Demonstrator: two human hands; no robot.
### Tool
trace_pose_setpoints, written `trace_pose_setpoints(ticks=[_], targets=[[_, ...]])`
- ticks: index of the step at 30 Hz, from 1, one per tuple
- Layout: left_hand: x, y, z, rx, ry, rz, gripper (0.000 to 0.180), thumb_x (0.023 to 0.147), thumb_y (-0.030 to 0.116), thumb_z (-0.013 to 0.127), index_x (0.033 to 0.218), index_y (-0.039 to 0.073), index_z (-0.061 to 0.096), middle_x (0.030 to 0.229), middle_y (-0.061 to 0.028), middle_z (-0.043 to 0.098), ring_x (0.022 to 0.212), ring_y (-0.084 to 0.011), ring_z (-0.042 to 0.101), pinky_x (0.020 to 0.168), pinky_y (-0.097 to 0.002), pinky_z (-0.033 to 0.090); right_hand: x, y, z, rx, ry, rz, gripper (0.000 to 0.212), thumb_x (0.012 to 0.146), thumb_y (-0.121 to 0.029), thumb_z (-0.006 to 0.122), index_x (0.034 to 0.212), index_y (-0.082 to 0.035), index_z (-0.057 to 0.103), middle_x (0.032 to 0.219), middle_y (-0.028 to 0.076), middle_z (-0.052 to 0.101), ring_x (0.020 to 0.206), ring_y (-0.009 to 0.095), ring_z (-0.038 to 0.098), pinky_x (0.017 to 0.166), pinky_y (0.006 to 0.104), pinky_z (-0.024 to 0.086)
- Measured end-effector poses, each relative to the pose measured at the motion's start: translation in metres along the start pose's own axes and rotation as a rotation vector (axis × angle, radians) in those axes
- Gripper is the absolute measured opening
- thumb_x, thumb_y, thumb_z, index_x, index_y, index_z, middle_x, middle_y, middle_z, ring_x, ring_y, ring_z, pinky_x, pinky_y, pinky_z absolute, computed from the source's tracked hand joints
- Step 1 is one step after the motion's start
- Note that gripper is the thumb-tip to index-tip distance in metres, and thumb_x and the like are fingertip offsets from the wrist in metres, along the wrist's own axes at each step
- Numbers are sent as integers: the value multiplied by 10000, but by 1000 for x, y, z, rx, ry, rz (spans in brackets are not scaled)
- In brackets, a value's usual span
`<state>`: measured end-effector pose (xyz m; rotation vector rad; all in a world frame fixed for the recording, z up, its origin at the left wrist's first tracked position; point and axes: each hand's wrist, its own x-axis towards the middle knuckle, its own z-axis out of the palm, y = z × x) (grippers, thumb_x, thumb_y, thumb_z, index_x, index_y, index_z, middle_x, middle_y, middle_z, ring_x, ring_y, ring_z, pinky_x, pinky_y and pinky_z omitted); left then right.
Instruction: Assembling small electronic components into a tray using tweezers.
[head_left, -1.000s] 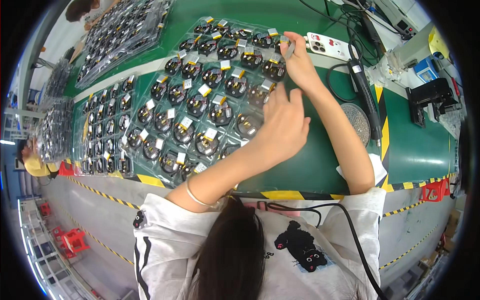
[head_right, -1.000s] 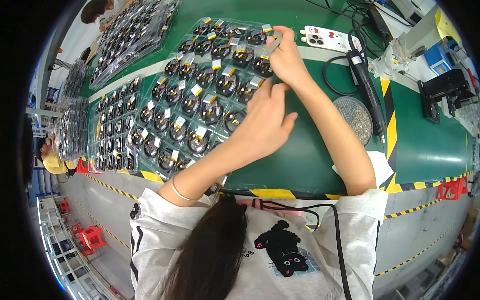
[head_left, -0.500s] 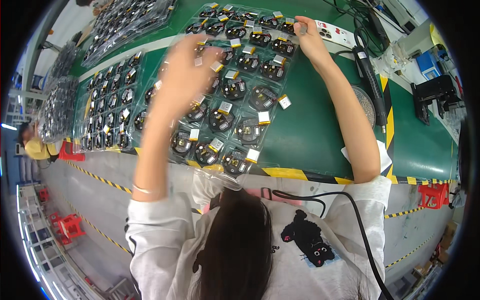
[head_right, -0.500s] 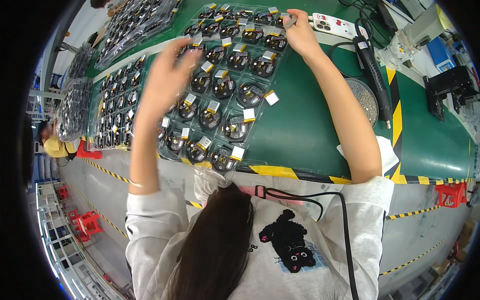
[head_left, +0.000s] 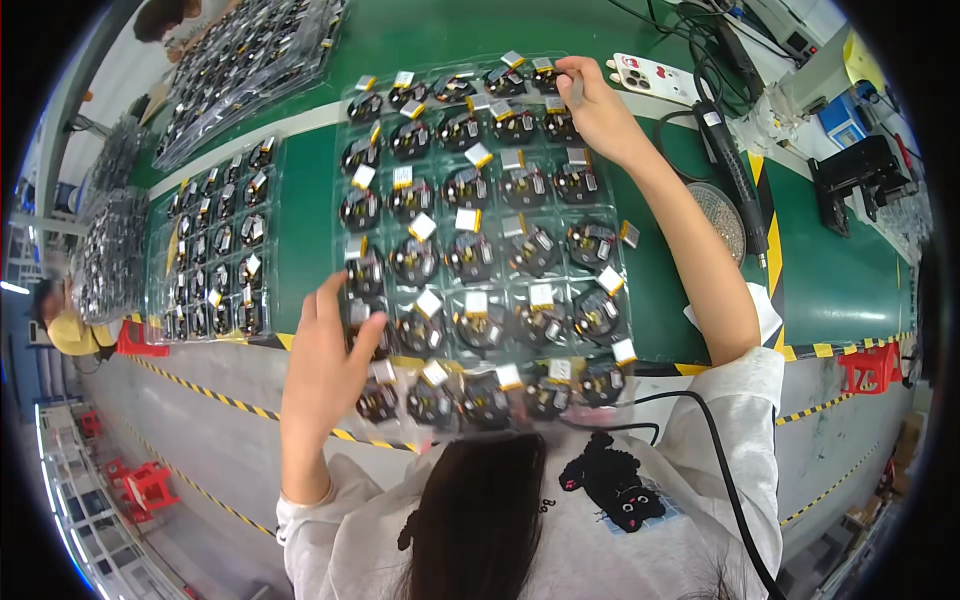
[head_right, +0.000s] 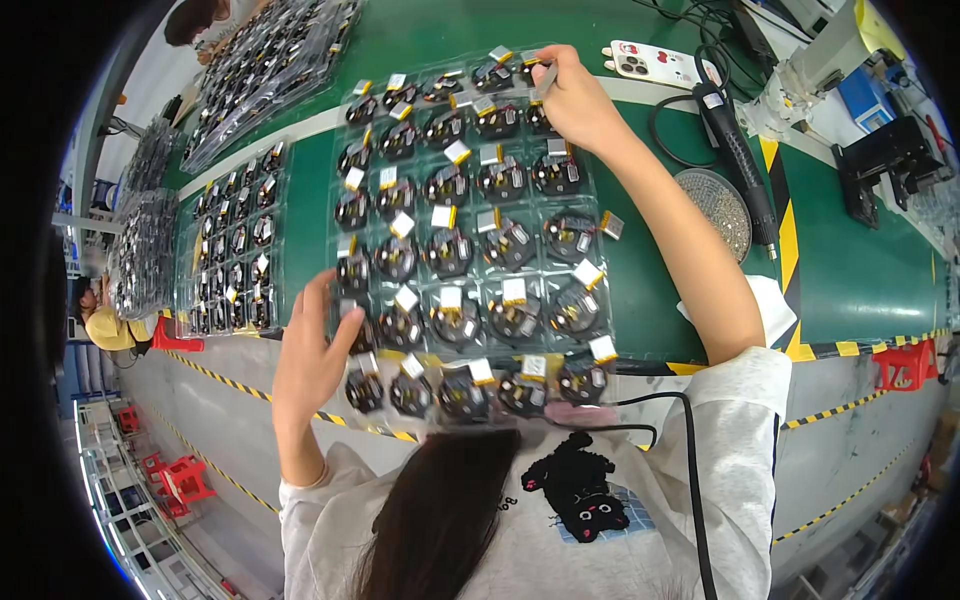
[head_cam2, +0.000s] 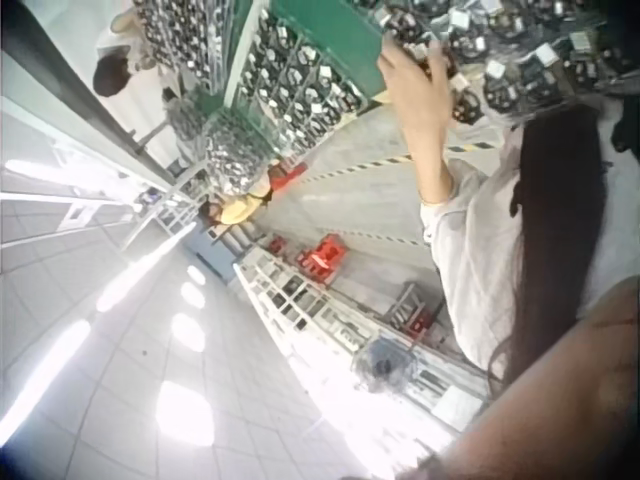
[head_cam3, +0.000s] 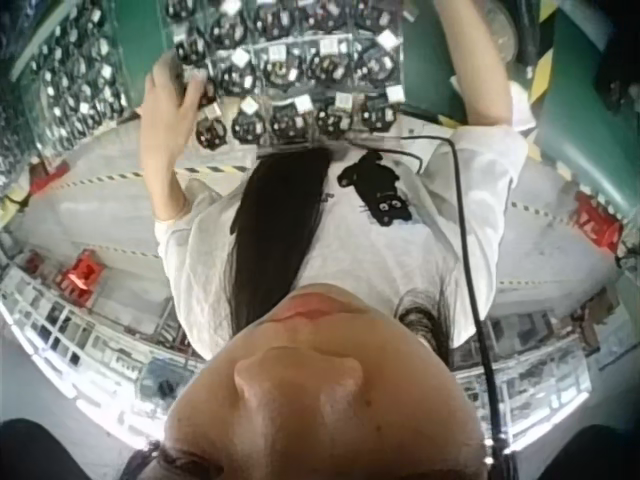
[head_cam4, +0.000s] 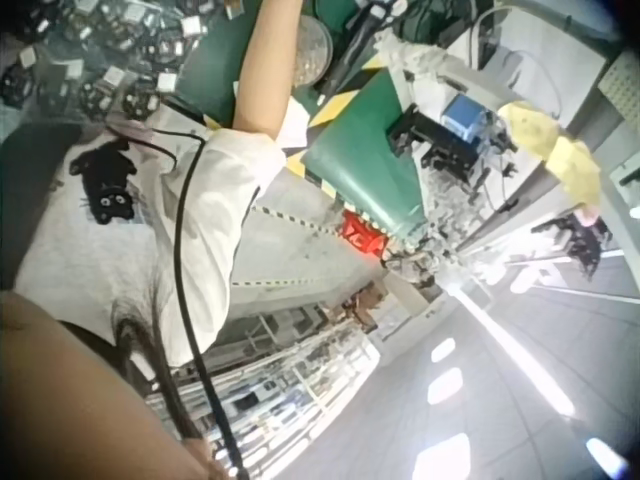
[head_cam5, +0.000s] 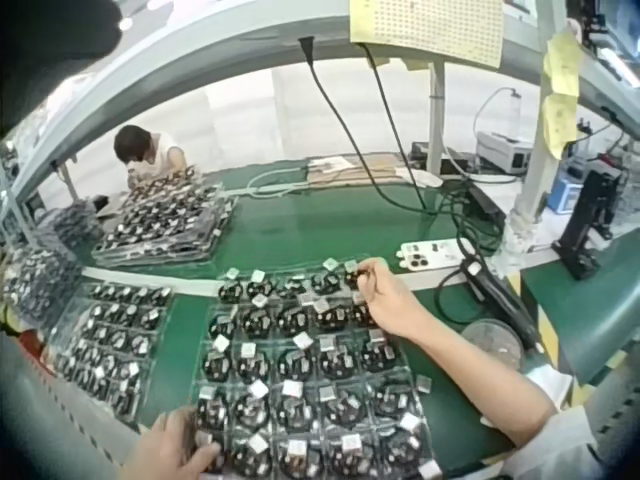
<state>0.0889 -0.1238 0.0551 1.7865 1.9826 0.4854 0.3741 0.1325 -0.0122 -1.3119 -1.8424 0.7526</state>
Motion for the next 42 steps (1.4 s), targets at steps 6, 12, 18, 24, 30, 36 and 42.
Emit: trace_pose_setpoints(ticks=[6,12,18,24,30,36,42], targets=[[54,7,-37,469,29,191,523,911,395,645,1248,14,525,982,-227,678,896,-418,656,724,-484,513,7,-23,-6,-125,-12,-38,434,1029,-349,447,1188,45,538,1011,270,663,1008,426,630,893,426,475],[242,36,2,79,163,609,212,939,141,605,1046,-33,660,960,-194,715,860,-310,712,784,-373,549,26,-7,-23,-145,-91,-100,471,1021,-393,454,1046,45,624,837,184,691,821,347,670,769,405,502],[311,58,81,205,327,689,174,747,95,758,876,6,684,923,-177,685,897,-370,627,810,-445,521,37,-29,-33,134,-195,-42,187,1007,-159,535,1098,-9,599,898,51,664,884,116,632,817,276,497],[322,39,101,-24,321,725,248,716,89,777,963,83,755,824,-129,693,835,-311,597,795,-406,506,69,7,11,260,-68,-132,254,1005,-227,532,1134,-20,602,943,102,688,882,180,658,809,292,507],[338,27,109,-101,322,605,104,763,155,757,860,123,777,835,-102,712,856,-303,611,790,-406,504,81,22,64,232,71,-188,262,994,-210,521,1131,7,574,975,176,686,897,331,655,802,402,500],[344,24,117,-40,398,597,92,791,146,713,865,135,765,834,-108,705,805,-300,645,723,-401,528,67,20,65,-9,124,-243,227,977,-180,552,1116,-1,558,873,176,615,853,364,595,785,432,477],[348,25,123,-233,458,590,193,794,-16,628,982,18,596,913,-140,648,832,-305,653,751,-425,530,68,28,70,290,155,-174,262,1011,-216,514,1147,5,552,935,152,657,796,235,672,699,351,514]])
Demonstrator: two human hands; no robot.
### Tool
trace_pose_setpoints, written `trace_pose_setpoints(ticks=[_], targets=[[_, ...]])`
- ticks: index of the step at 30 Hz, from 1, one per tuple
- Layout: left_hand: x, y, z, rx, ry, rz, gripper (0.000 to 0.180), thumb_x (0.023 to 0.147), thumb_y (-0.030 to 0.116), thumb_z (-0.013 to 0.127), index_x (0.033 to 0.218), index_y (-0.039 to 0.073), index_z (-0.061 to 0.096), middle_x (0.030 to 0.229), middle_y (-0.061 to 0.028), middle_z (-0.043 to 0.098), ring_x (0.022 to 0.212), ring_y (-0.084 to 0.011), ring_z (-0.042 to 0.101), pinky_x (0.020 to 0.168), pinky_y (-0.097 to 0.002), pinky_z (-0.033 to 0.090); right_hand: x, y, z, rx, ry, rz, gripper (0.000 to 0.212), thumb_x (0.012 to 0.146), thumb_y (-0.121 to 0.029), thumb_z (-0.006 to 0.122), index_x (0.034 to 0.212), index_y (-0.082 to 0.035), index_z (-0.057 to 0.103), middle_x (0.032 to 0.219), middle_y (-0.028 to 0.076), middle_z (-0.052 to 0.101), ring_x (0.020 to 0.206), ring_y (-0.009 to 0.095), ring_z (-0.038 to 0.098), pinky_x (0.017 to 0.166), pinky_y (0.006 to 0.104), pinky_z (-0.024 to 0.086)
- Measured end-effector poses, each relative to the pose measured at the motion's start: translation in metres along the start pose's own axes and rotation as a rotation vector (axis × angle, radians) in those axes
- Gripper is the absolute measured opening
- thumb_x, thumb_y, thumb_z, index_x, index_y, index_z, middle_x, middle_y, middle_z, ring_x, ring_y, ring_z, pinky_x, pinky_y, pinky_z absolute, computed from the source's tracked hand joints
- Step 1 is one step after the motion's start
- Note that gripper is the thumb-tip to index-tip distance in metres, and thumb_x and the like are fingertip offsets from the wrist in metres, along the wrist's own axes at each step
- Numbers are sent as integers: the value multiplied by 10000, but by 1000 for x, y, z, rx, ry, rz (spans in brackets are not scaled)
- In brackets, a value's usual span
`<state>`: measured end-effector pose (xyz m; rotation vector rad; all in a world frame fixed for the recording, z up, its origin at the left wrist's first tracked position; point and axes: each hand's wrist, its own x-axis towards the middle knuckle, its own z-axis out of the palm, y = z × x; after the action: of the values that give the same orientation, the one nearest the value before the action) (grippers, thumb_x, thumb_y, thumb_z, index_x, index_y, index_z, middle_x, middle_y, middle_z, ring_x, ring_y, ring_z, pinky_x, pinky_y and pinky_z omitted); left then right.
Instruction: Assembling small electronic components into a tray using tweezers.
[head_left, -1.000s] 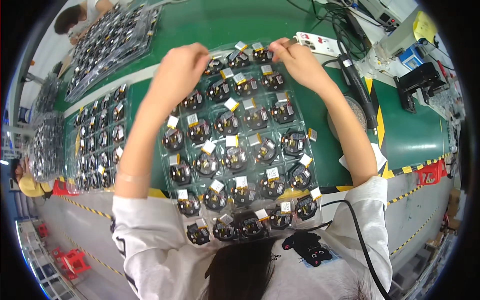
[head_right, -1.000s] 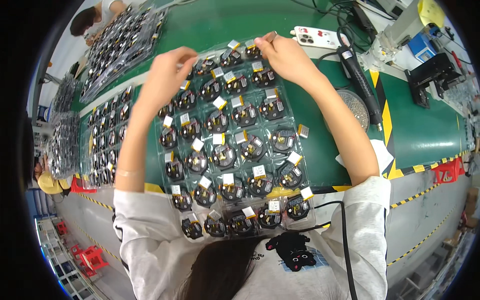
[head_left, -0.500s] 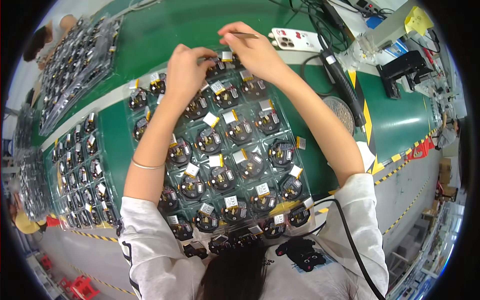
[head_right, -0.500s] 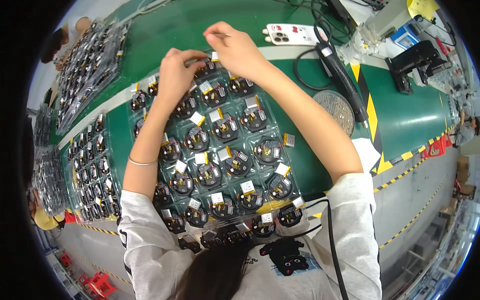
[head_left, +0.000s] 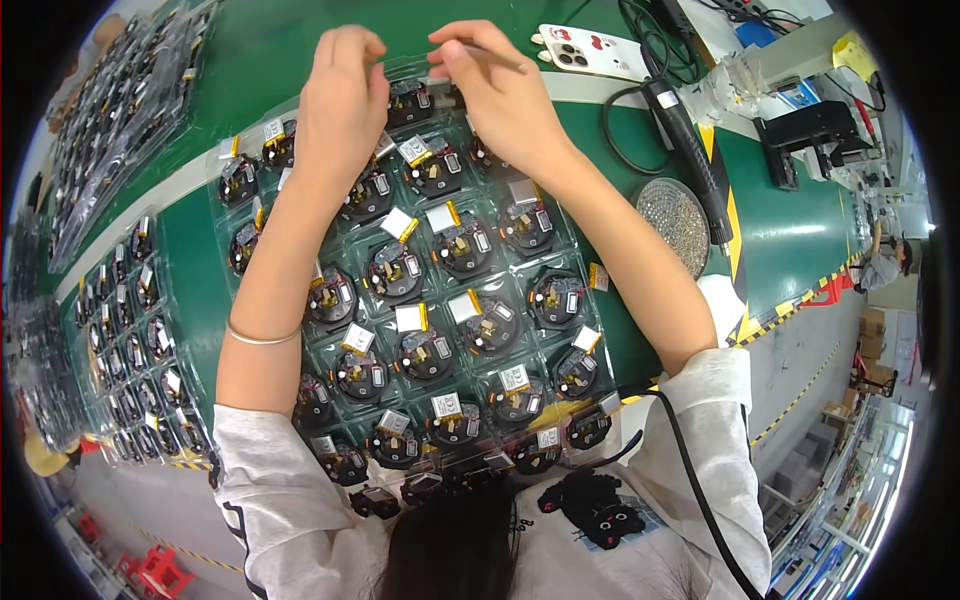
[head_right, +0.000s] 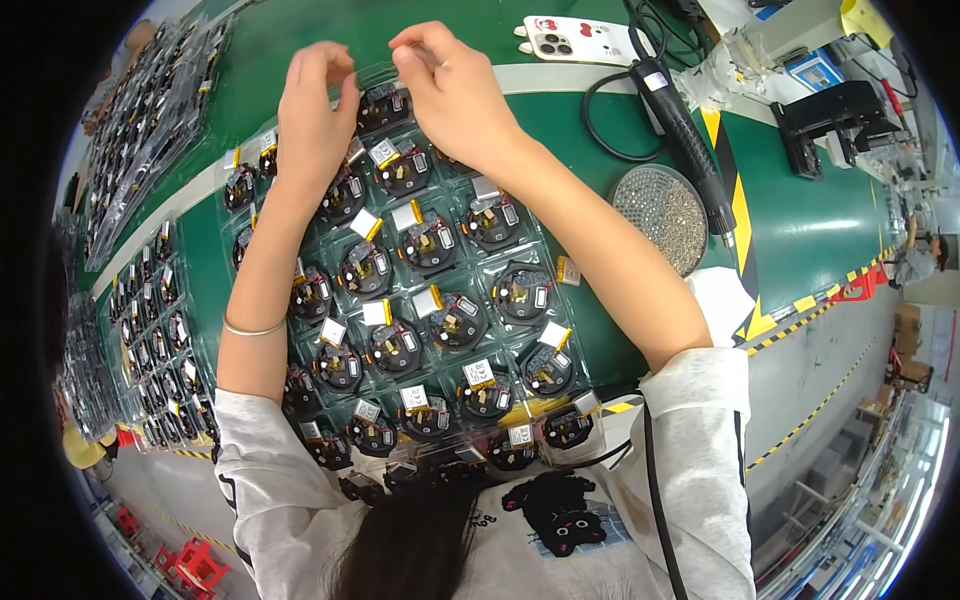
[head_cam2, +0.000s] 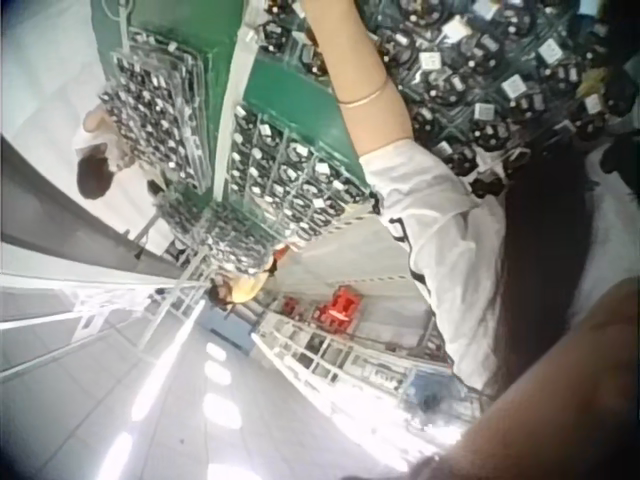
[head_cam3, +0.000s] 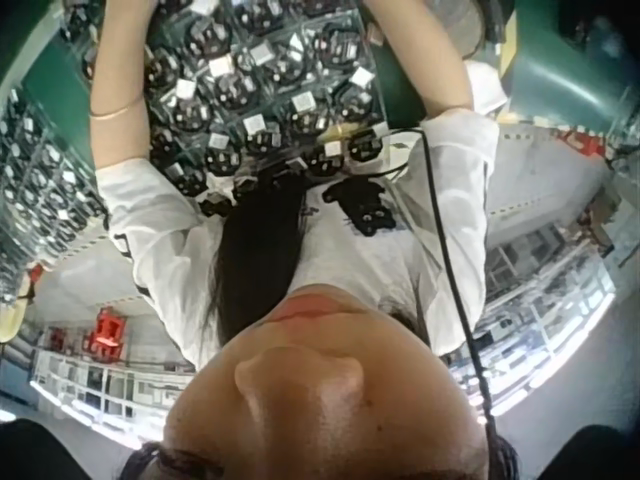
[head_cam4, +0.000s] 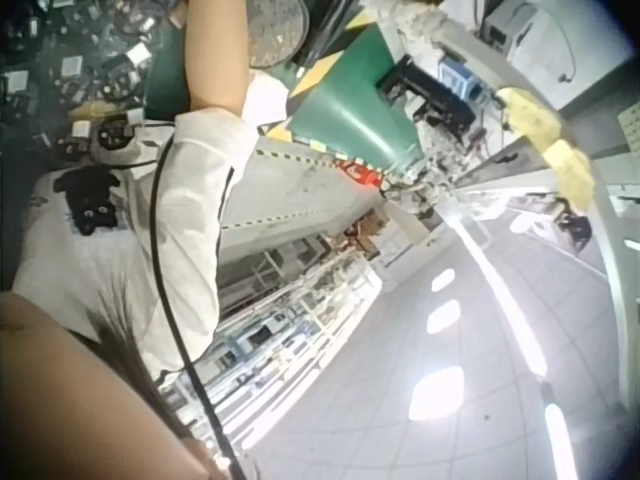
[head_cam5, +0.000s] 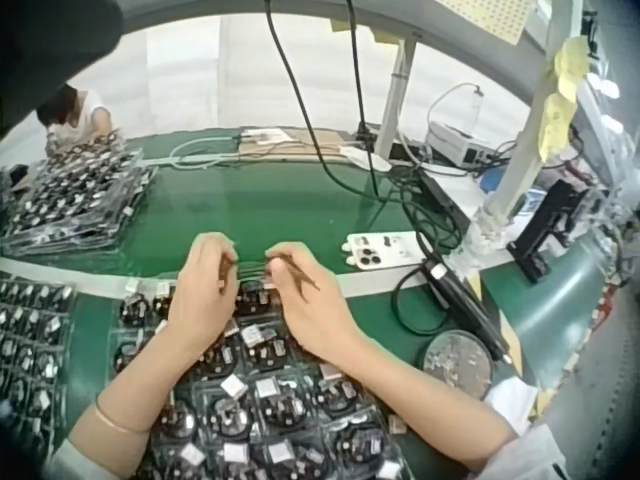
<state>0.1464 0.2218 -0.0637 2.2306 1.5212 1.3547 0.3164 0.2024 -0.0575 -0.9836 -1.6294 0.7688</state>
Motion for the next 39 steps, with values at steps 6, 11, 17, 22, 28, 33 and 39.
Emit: trace_pose_setpoints(ticks=[6,11,17,22,28,33,39], targets=[[-3,10,3,210,-208,323,143,755,-22,615,889,12,652,885,-148,657,933,-326,637,797,-414,529,4,-4,-10,242,-16,192,332,1042,-272,449,1080,21,600,901,124,670,773,169,695,651,282,531],[0,9,4,352,-306,211,200,780,-12,679,979,1,697,933,-169,687,871,-362,656,793,-434,520,18,8,-32,-52,-187,239,111,989,-108,556,997,1,572,789,48,620,700,128,592,665,273,491],[1,8,6,114,-277,214,219,798,-18,683,1016,1,700,965,-171,702,850,-327,690,761,-380,552,24,22,-41,149,-218,210,90,970,-88,585,937,-12,553,770,38,606,688,115,574,648,260,473],[0,3,6,60,-260,211,203,813,-18,685,1015,-2,699,956,-165,711,855,-297,713,756,-346,569,22,15,-40,-30,-320,111,70,951,-63,602,917,-20,559,799,41,617,720,119,579,676,266,473],[1,2,4,63,-278,213,193,814,-15,688,1006,-5,700,938,-167,716,841,-295,717,753,-344,568,23,29,-40,170,-261,147,60,947,-49,604,927,-23,553,805,41,613,749,122,588,710,267,481],[0,1,5,69,-284,209,187,818,-3,690,1005,0,703,933,-167,716,835,-296,716,744,-347,565,22,29,-39,162,-279,140,61,946,-39,599,928,-19,545,816,41,610,766,129,598,720,271,486],[-1,2,8,38,-242,234,156,798,-1,671,949,7,706,904,-161,706,826,-338,681,756,-396,547,21,30,-39,131,-272,144,58,941,-33,597,916,-15,547,803,45,609,756,133,594,714,272,481]])
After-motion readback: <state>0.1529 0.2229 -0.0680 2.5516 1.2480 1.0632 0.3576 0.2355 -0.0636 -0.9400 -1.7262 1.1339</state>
